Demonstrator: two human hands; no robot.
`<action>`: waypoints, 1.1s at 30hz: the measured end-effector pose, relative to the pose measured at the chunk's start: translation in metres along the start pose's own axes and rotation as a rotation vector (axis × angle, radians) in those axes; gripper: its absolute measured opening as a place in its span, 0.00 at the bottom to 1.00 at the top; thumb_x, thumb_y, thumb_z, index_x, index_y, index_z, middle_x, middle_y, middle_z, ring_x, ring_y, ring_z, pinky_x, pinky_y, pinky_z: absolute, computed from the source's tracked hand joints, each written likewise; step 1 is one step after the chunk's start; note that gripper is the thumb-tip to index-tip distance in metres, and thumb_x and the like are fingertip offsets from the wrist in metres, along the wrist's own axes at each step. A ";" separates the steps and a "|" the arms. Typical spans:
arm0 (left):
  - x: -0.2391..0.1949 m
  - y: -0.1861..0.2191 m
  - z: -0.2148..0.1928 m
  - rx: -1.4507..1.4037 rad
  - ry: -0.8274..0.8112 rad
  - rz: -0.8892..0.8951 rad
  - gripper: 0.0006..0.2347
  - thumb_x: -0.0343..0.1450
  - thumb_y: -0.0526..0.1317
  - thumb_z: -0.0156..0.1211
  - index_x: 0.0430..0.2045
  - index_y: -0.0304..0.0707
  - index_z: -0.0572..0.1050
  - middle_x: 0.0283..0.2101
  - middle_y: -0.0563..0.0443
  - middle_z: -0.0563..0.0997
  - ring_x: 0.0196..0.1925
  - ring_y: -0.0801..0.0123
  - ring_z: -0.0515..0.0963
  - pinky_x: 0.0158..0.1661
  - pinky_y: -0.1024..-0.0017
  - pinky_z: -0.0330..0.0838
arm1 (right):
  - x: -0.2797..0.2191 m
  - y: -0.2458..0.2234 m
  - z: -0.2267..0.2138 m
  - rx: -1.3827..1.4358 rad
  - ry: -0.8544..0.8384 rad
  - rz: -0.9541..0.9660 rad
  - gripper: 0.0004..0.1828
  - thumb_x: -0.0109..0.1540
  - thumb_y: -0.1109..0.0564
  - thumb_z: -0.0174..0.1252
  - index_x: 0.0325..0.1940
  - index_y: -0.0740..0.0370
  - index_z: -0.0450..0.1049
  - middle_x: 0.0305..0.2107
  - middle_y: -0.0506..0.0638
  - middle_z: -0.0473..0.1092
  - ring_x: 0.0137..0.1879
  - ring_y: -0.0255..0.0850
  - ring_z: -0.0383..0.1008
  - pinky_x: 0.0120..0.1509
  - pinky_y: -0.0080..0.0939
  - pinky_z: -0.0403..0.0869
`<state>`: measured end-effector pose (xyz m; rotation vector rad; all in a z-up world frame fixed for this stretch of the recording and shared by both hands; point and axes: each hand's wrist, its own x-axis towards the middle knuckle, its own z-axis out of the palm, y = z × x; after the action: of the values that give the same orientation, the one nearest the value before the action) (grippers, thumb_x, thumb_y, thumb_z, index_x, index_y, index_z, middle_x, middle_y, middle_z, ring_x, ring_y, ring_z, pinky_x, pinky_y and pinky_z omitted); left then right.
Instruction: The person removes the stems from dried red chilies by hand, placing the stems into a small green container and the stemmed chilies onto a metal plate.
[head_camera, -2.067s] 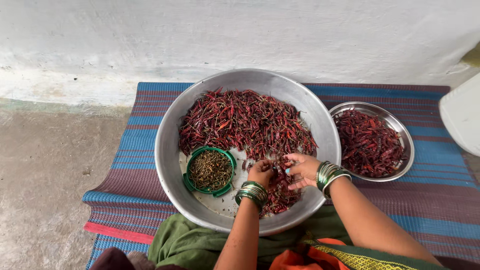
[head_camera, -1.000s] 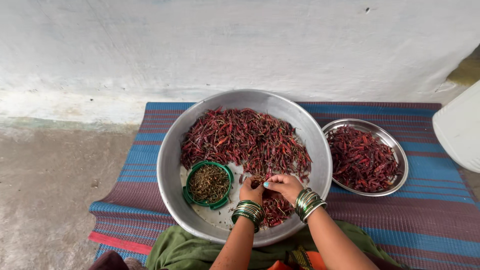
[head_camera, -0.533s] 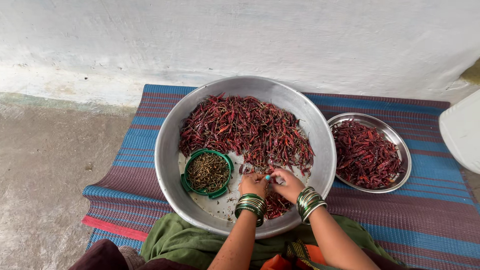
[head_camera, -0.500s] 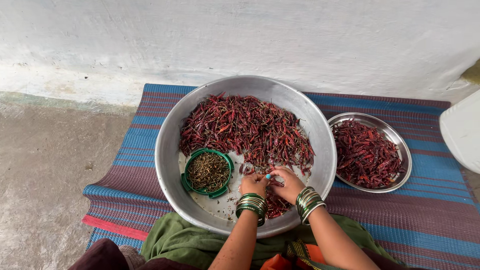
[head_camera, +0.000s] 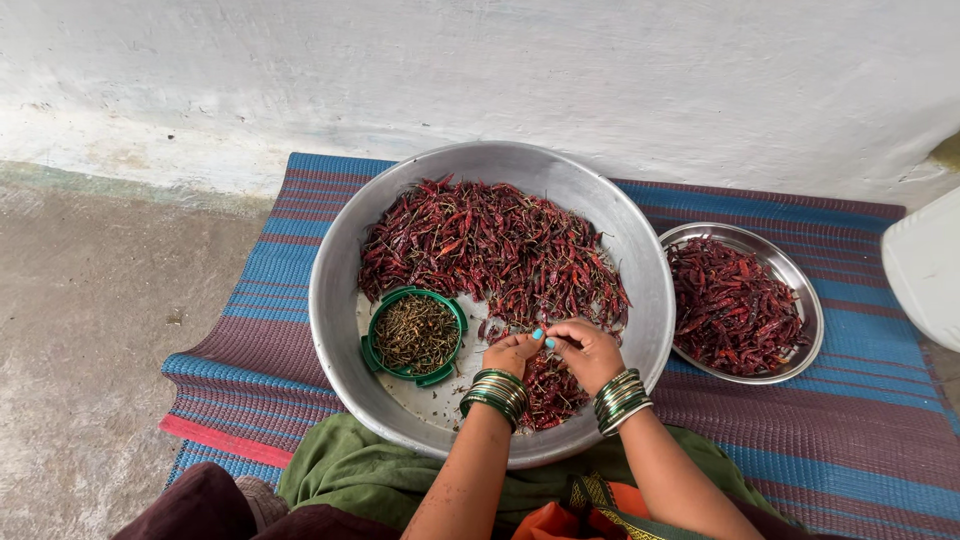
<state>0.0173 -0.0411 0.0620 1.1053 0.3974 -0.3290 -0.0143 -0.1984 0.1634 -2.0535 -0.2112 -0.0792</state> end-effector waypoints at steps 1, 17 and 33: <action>-0.010 0.010 0.004 -0.041 -0.005 -0.123 0.06 0.68 0.40 0.67 0.24 0.39 0.80 0.21 0.59 0.75 0.19 0.74 0.65 0.22 0.74 0.58 | 0.001 0.002 -0.001 0.085 0.008 0.001 0.09 0.61 0.61 0.63 0.45 0.63 0.80 0.39 0.48 0.78 0.42 0.34 0.79 0.48 0.36 0.79; -0.041 0.035 0.019 -0.427 -0.222 -0.094 0.07 0.71 0.43 0.67 0.30 0.43 0.76 0.27 0.60 0.76 0.30 0.73 0.74 0.34 0.72 0.71 | 0.004 0.030 0.029 1.005 0.079 0.363 0.08 0.62 0.59 0.62 0.45 0.61 0.79 0.37 0.45 0.77 0.41 0.33 0.76 0.48 0.37 0.78; -0.007 -0.063 -0.030 -0.511 0.155 -0.163 0.09 0.73 0.43 0.55 0.33 0.34 0.69 0.28 0.45 0.78 0.28 0.60 0.80 0.31 0.63 0.79 | -0.002 0.032 0.046 -0.587 -0.460 0.597 0.35 0.59 0.47 0.68 0.67 0.59 0.64 0.56 0.62 0.71 0.63 0.52 0.73 0.68 0.46 0.70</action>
<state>-0.0214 -0.0390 0.0035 0.5996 0.6697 -0.2652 -0.0117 -0.1731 0.1135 -2.6090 0.1761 0.7867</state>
